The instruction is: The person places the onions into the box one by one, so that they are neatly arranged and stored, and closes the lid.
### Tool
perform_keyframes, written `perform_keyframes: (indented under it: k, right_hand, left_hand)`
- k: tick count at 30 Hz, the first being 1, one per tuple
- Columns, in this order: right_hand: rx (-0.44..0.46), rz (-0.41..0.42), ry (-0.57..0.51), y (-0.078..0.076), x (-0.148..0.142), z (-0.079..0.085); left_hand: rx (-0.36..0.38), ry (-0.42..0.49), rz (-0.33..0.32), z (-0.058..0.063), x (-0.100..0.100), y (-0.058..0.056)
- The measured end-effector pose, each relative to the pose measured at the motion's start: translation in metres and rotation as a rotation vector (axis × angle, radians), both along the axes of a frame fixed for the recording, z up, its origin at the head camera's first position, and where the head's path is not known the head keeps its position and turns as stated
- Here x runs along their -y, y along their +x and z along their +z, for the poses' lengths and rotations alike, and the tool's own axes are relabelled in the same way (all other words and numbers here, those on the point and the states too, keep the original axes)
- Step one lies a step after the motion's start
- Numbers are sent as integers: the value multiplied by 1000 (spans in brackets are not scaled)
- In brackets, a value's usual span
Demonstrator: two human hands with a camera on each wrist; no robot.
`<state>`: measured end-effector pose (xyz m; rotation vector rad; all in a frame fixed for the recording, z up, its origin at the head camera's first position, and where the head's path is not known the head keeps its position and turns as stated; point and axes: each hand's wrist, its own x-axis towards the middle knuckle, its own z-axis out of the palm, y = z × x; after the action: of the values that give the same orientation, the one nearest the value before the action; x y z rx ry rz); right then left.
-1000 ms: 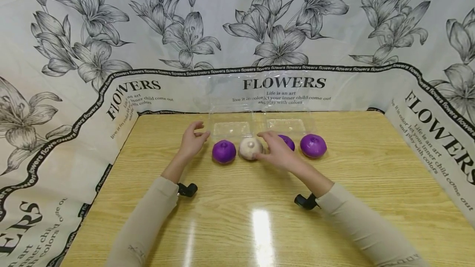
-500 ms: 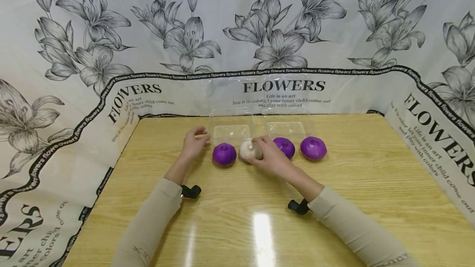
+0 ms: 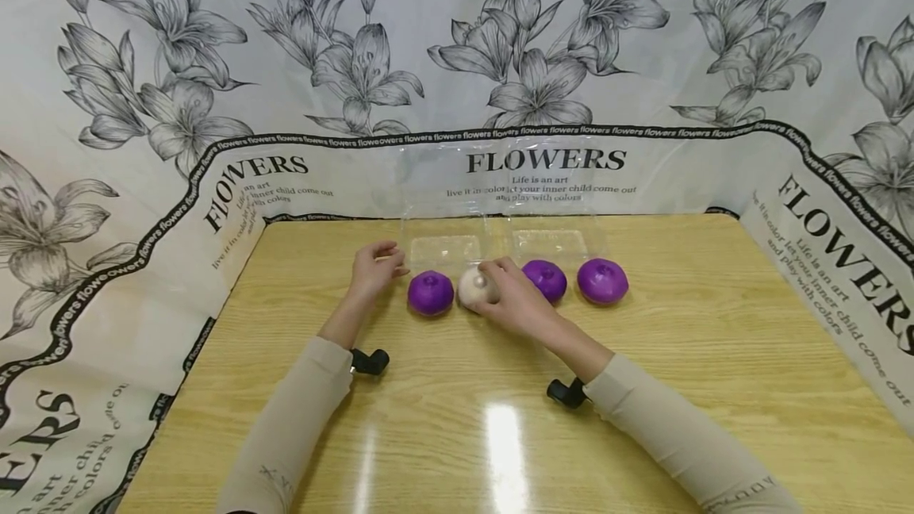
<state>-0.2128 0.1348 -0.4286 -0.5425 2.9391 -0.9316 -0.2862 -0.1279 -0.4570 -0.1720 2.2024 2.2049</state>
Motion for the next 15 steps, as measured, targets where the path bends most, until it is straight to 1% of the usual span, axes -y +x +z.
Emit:
perform_keyframes:
  k: [8, 12, 15]
  right_hand:
    - [18, 11, 22, -3, 2, -3]
    - [21, 13, 24, -4, 2, -3]
    - [18, 22, 28, -4, 2, -2]
  left_hand:
    - [3, 66, 12, 0, -2, -2]
    - [-3, 88, 20, 1, -3, -2]
    - [-4, 87, 25, 1, -4, -2]
